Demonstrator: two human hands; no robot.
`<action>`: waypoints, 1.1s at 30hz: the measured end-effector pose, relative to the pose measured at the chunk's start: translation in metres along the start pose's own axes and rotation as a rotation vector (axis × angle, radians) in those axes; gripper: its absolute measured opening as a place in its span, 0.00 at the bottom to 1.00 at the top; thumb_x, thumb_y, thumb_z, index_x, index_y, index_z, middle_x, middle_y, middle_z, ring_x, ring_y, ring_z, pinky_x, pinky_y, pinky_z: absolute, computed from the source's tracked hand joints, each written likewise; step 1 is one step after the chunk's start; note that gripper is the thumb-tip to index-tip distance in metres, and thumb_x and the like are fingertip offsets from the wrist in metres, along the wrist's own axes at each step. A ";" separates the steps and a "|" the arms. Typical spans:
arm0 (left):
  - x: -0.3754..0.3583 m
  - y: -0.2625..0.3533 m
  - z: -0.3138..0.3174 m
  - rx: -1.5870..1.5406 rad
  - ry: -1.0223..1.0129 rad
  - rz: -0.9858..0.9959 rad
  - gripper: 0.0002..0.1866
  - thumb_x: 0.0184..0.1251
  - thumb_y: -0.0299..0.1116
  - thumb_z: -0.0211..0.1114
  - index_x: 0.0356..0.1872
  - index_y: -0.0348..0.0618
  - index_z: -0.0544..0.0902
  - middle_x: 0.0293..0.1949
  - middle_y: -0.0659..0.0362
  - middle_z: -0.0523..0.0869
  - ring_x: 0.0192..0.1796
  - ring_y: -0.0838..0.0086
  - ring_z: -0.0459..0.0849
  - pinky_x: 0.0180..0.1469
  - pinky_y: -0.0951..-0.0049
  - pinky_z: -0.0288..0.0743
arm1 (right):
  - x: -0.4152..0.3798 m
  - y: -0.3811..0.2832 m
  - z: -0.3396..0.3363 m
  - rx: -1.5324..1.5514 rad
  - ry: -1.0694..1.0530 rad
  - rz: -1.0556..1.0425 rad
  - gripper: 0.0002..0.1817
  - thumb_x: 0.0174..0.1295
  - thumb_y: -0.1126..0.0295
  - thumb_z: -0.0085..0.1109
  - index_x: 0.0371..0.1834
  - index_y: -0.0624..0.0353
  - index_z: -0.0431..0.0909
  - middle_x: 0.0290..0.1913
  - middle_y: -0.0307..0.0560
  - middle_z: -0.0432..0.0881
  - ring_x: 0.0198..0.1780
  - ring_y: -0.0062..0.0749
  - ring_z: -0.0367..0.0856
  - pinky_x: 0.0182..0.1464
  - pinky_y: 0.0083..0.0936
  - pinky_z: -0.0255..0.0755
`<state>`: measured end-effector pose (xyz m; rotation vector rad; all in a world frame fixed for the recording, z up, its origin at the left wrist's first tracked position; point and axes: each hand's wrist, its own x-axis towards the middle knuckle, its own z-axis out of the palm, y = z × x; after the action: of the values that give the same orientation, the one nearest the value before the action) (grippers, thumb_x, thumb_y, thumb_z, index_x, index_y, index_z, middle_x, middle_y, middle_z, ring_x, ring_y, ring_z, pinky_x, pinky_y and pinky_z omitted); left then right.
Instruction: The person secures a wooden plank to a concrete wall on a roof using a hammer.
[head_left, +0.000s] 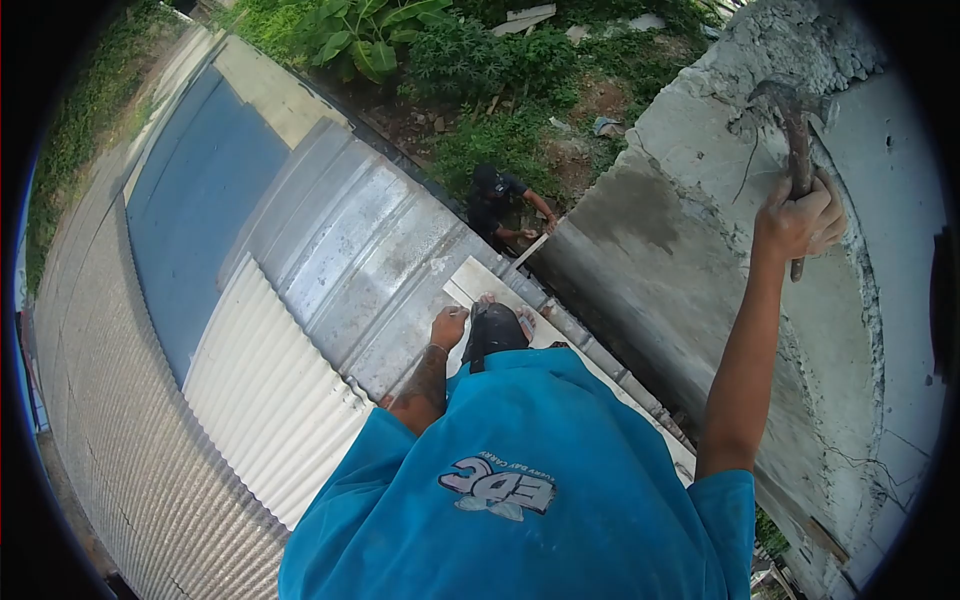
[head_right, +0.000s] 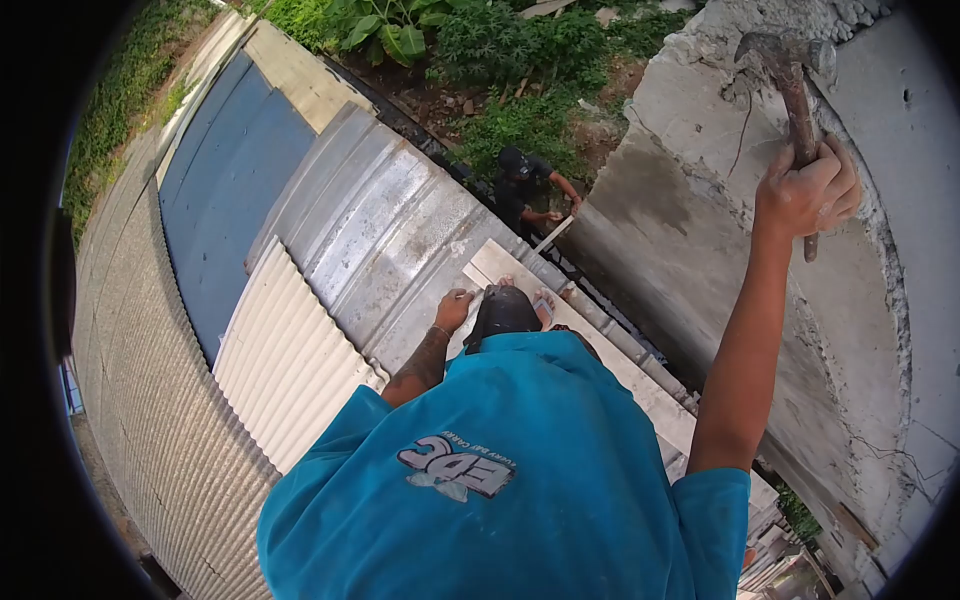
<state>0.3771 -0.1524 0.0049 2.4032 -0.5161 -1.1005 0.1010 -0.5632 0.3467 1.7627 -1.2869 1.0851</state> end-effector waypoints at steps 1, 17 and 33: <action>-0.010 0.011 -0.005 0.028 -0.034 0.052 0.25 0.61 0.49 0.60 0.49 0.35 0.81 0.51 0.43 0.82 0.55 0.52 0.79 0.59 0.61 0.70 | -0.001 0.001 0.001 0.003 -0.001 -0.003 0.16 0.42 0.67 0.69 0.35 0.57 0.77 0.49 0.41 0.79 0.54 0.44 0.70 0.60 0.42 0.58; 0.000 -0.034 0.007 0.038 0.051 -0.043 0.27 0.60 0.50 0.61 0.50 0.35 0.80 0.51 0.42 0.82 0.56 0.51 0.79 0.59 0.61 0.71 | 0.000 -0.001 0.000 0.001 0.023 -0.007 0.15 0.44 0.68 0.68 0.35 0.56 0.77 0.48 0.39 0.80 0.53 0.43 0.71 0.59 0.42 0.59; 0.011 -0.049 0.018 0.051 0.006 0.007 0.28 0.60 0.51 0.61 0.50 0.36 0.80 0.53 0.42 0.81 0.57 0.50 0.78 0.61 0.60 0.70 | 0.004 -0.006 -0.006 0.007 0.045 -0.007 0.16 0.43 0.71 0.66 0.37 0.59 0.76 0.48 0.43 0.80 0.53 0.45 0.72 0.59 0.44 0.61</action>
<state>0.3770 -0.1215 -0.0387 2.4455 -0.5563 -1.0887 0.1064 -0.5575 0.3520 1.7374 -1.2505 1.1201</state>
